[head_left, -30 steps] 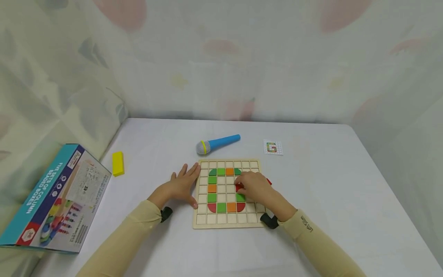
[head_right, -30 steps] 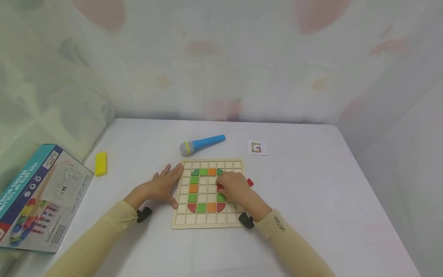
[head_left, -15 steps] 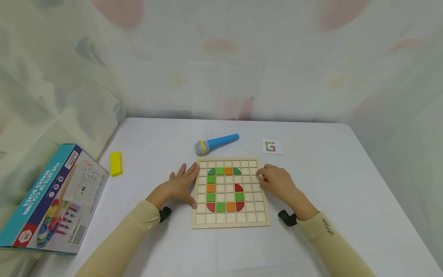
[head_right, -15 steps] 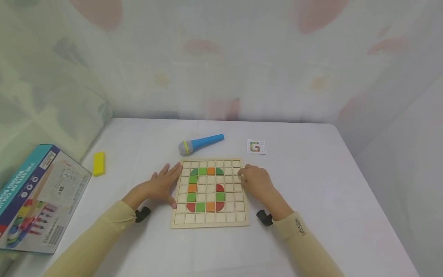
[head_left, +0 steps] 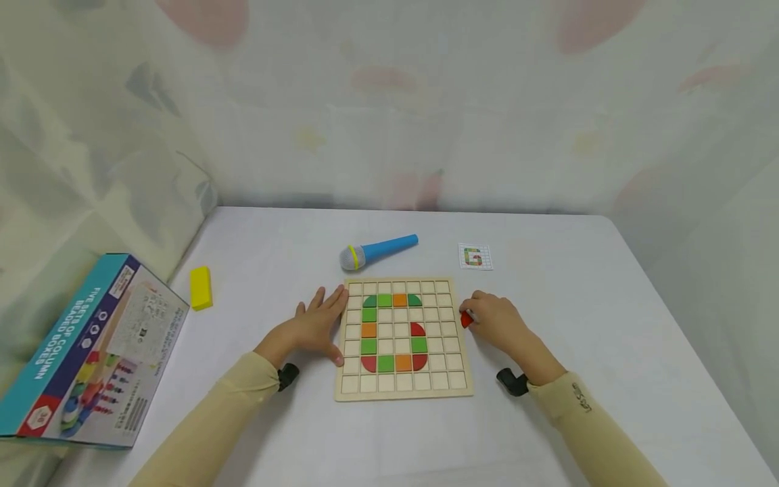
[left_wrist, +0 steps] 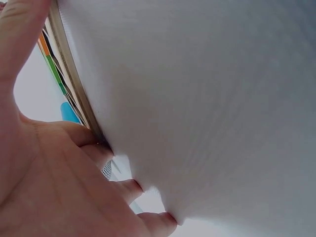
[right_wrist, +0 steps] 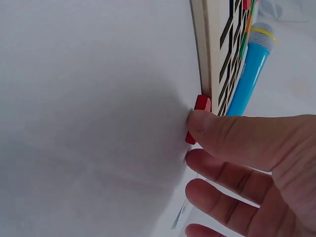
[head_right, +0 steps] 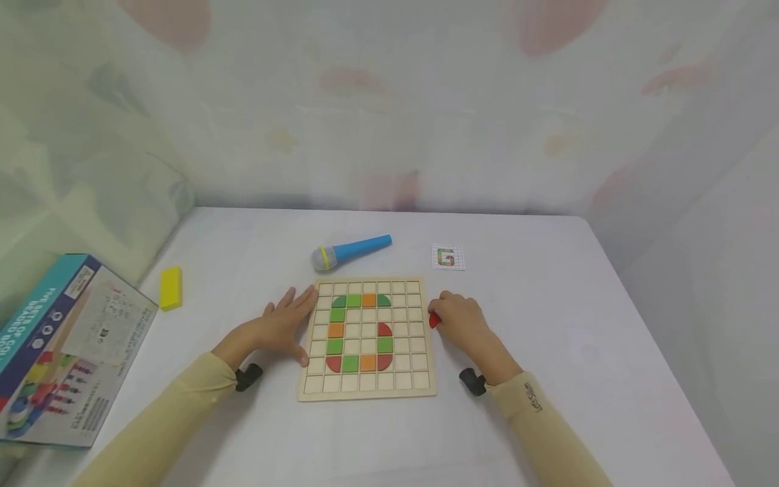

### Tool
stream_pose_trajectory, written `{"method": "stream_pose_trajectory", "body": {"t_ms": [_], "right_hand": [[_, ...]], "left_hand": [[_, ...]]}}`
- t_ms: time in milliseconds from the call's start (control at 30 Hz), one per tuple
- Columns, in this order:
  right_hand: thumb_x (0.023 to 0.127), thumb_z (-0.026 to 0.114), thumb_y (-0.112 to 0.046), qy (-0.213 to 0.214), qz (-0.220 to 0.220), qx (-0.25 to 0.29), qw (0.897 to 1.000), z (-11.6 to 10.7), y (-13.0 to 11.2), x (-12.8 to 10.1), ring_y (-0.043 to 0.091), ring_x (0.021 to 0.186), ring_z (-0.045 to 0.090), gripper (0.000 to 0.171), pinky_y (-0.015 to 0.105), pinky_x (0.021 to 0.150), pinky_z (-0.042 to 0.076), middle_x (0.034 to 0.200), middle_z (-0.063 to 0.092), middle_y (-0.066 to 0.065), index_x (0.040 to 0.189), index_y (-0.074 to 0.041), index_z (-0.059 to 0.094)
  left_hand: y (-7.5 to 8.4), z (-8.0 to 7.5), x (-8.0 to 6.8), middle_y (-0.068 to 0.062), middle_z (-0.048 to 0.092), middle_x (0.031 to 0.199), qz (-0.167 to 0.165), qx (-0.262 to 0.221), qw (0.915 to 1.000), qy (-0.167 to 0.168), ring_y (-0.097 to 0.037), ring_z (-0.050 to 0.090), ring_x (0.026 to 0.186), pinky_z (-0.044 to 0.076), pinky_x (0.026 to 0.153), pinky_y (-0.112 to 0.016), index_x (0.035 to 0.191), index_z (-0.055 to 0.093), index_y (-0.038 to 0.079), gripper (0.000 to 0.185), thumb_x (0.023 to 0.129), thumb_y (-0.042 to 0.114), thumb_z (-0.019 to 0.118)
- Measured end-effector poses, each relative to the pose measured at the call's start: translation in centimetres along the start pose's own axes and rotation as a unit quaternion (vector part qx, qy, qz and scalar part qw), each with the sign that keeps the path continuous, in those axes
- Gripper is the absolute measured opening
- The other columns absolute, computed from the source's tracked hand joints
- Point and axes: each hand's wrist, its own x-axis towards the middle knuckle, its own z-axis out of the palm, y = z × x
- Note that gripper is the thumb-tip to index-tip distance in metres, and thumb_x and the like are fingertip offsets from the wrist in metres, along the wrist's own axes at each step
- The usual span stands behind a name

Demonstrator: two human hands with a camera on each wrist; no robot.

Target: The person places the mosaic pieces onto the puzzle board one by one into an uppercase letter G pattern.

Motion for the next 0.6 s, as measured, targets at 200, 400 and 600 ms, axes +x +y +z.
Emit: {"method": "stream_pose_trajectory", "body": {"t_ms": [200, 400, 600], "right_hand": [[0.074, 0.075, -0.01, 0.025, -0.007, -0.021, 0.999, -0.01, 0.15, 0.17, 0.016, 0.068, 0.055, 0.018, 0.03, 0.057, 0.045, 0.082, 0.06, 0.001, 0.092, -0.009, 0.071], [0.075, 0.074, -0.012, 0.041, -0.005, -0.014, 0.999, -0.41, 0.15, -0.03, 0.019, 0.069, 0.055, 0.013, 0.031, 0.058, 0.047, 0.079, 0.061, 0.003, 0.087, -0.007, 0.071], [0.074, 0.074, -0.012, 0.058, 0.001, -0.037, 0.998, 0.02, -0.15, 0.15, 0.016, 0.063, 0.05, 0.011, 0.03, 0.054, 0.042, 0.073, 0.057, -0.001, 0.083, -0.01, 0.07]], "left_hand": [[0.16, -0.25, -0.14, -0.011, -0.005, 0.155, -0.003, 0.001, 1.0, 0.003, -0.043, -0.009, 0.137, 0.004, 0.097, -0.072, 0.149, 0.001, 0.007, 0.135, 0.051, 0.048, 0.085], [0.3, -0.45, 0.02, -0.011, -0.004, 0.155, -0.001, 0.0, 1.0, 0.003, -0.042, -0.01, 0.137, 0.004, 0.097, -0.072, 0.149, 0.001, 0.007, 0.136, 0.05, 0.049, 0.085], [0.17, -0.15, -0.1, -0.011, -0.004, 0.155, -0.004, -0.005, 1.0, 0.002, -0.043, -0.008, 0.137, 0.004, 0.097, -0.071, 0.149, 0.003, 0.007, 0.135, 0.049, 0.049, 0.085]]}}
